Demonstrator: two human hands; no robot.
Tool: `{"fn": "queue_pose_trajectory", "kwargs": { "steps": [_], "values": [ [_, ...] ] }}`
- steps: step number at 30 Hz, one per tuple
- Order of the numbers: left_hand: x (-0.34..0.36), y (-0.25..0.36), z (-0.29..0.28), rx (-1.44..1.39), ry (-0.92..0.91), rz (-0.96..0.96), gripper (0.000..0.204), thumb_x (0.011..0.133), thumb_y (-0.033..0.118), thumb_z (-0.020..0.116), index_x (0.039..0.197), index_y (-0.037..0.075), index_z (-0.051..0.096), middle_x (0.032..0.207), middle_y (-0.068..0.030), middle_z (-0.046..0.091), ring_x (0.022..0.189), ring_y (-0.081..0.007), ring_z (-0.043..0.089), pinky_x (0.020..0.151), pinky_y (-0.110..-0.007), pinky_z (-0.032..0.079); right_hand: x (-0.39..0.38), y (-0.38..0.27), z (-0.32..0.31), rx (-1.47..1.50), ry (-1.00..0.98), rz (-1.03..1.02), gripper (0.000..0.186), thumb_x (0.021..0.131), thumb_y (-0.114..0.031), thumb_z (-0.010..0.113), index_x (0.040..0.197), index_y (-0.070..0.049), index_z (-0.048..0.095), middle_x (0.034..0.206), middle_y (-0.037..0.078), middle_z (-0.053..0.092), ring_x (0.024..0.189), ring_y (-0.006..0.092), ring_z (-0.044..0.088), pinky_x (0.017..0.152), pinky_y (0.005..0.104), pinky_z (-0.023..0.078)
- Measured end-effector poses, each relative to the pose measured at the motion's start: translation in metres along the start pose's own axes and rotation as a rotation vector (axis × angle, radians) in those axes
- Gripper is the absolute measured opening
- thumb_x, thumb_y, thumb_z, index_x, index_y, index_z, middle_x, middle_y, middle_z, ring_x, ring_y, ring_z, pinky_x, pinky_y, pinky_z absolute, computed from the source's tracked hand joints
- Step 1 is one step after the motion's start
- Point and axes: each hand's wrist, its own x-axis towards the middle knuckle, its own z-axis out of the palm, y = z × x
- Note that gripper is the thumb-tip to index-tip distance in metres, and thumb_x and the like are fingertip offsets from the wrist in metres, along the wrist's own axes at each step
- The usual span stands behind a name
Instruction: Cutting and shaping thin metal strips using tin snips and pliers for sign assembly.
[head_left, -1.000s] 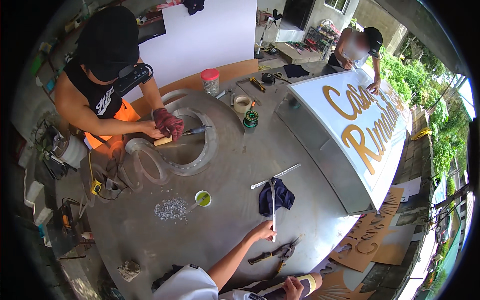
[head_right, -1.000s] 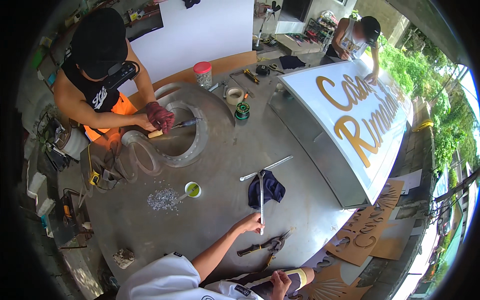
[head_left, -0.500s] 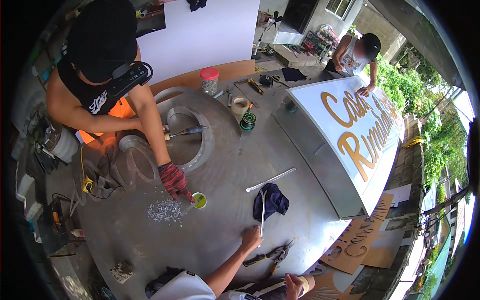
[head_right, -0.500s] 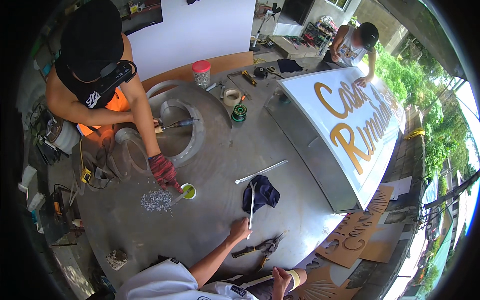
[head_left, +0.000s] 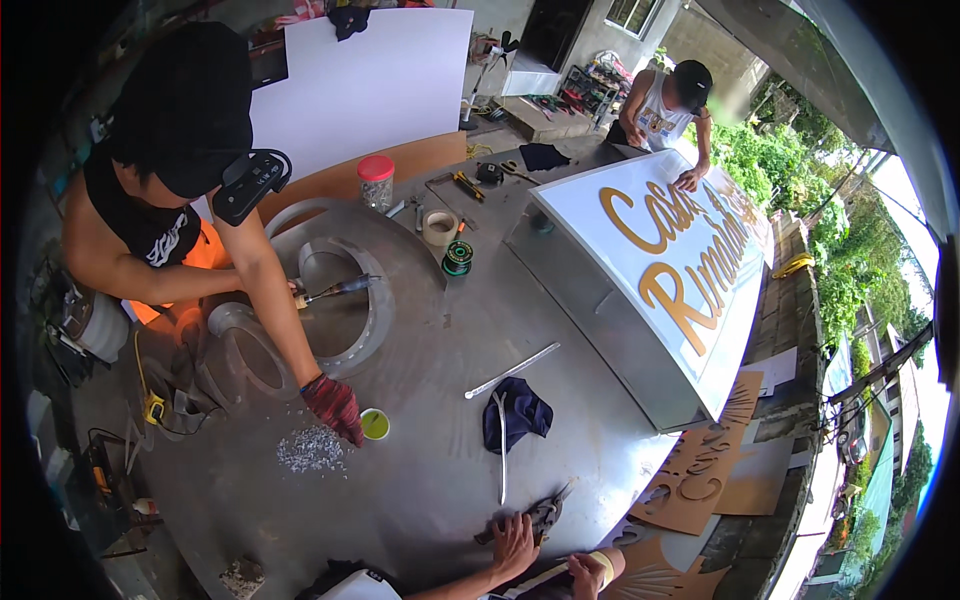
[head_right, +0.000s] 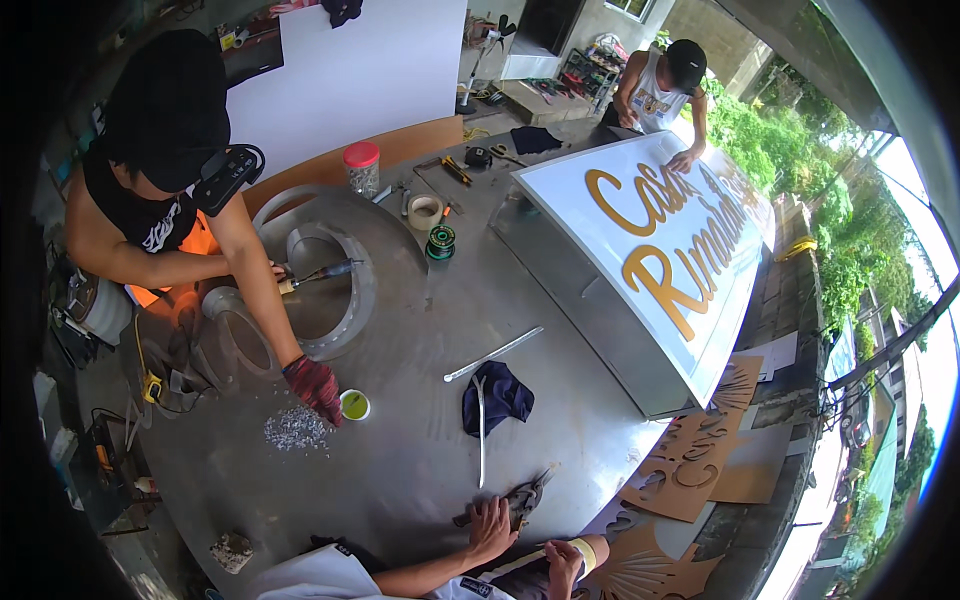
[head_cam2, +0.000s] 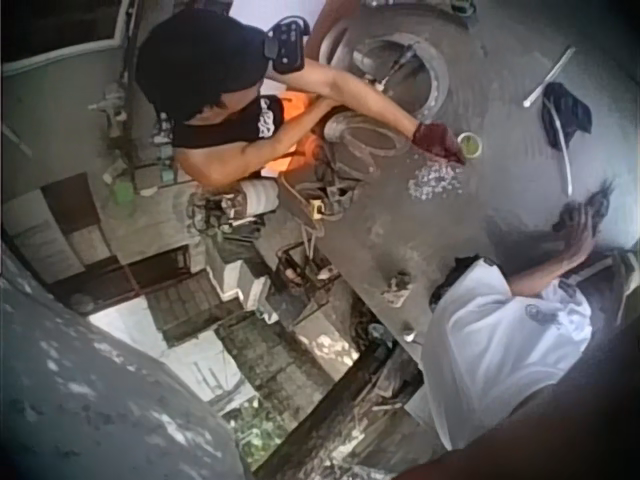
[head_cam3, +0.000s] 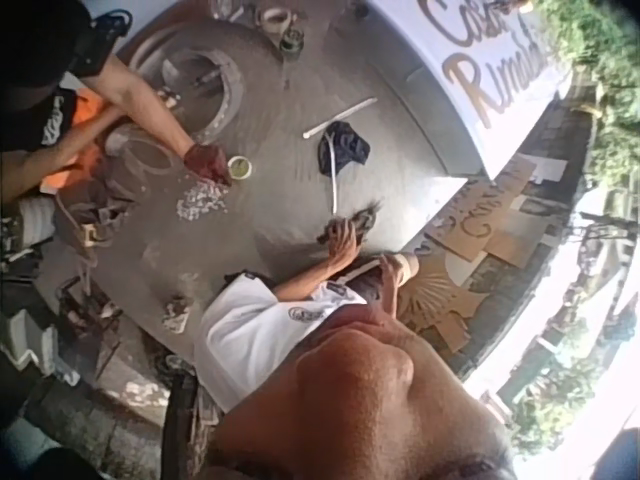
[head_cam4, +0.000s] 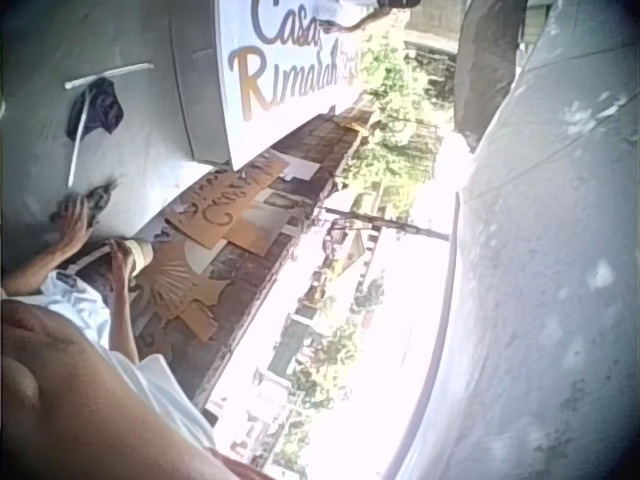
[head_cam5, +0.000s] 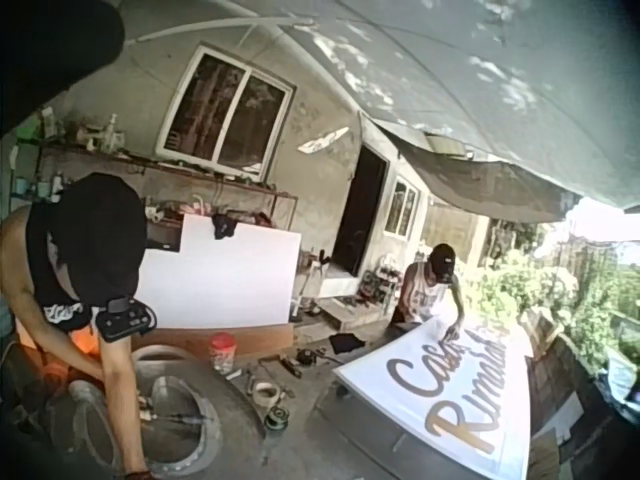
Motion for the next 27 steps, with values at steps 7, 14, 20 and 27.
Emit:
{"fn": "queue_pose_trajectory", "kwargs": {
  "steps": [7,14,20,27],
  "values": [
    [-0.022,-0.002,0.013,-0.005,0.033,-0.011,0.103,0.068,0.057,0.082,0.144,0.0,0.042,0.152,-0.0333,0.03,0.142,-0.0518,0.026,0.113,-0.07,0.017,0.025,0.055,-0.019,-0.052,0.048,-0.057,0.023,0.087,-0.015,0.074,0.096,0.006,0.074,0.075,0.006,0.071,0.065,0.0113,0.063,0.061,0.0232,0.047],
    [-0.023,-0.007,0.028,-0.08,-0.017,-0.027,0.095,0.065,0.049,0.087,0.142,0.008,0.048,0.155,-0.0367,0.022,0.142,-0.0603,0.019,0.113,-0.07,0.017,0.025,0.057,-0.014,-0.158,0.044,-0.087,0.021,0.085,-0.014,0.074,0.094,0.005,0.074,0.074,0.006,0.07,0.064,0.011,0.062,0.062,0.0243,0.048],
    [-0.012,-0.015,0.021,-0.256,0.075,0.058,0.091,0.06,0.028,0.09,0.137,0.008,0.048,0.145,-0.0306,0.036,0.135,-0.0564,0.032,0.109,-0.064,0.031,0.015,0.04,-0.013,-0.278,0.02,-0.156,0.02,0.085,-0.012,0.074,0.094,0.006,0.074,0.073,0.006,0.07,0.065,0.0123,0.062,0.063,0.0254,0.048],
    [-0.007,-0.024,0.006,-0.183,0.114,0.006,0.108,0.062,0.021,0.087,0.152,0.006,0.03,0.153,-0.0379,0.025,0.144,-0.0549,0.025,0.119,-0.056,0.026,0.015,0.031,0.0,-0.457,0.062,-0.24,0.022,0.083,-0.014,0.075,0.094,0.005,0.073,0.071,0.01,0.069,0.065,0.0151,0.063,0.064,0.0285,0.049]
  ]
}}
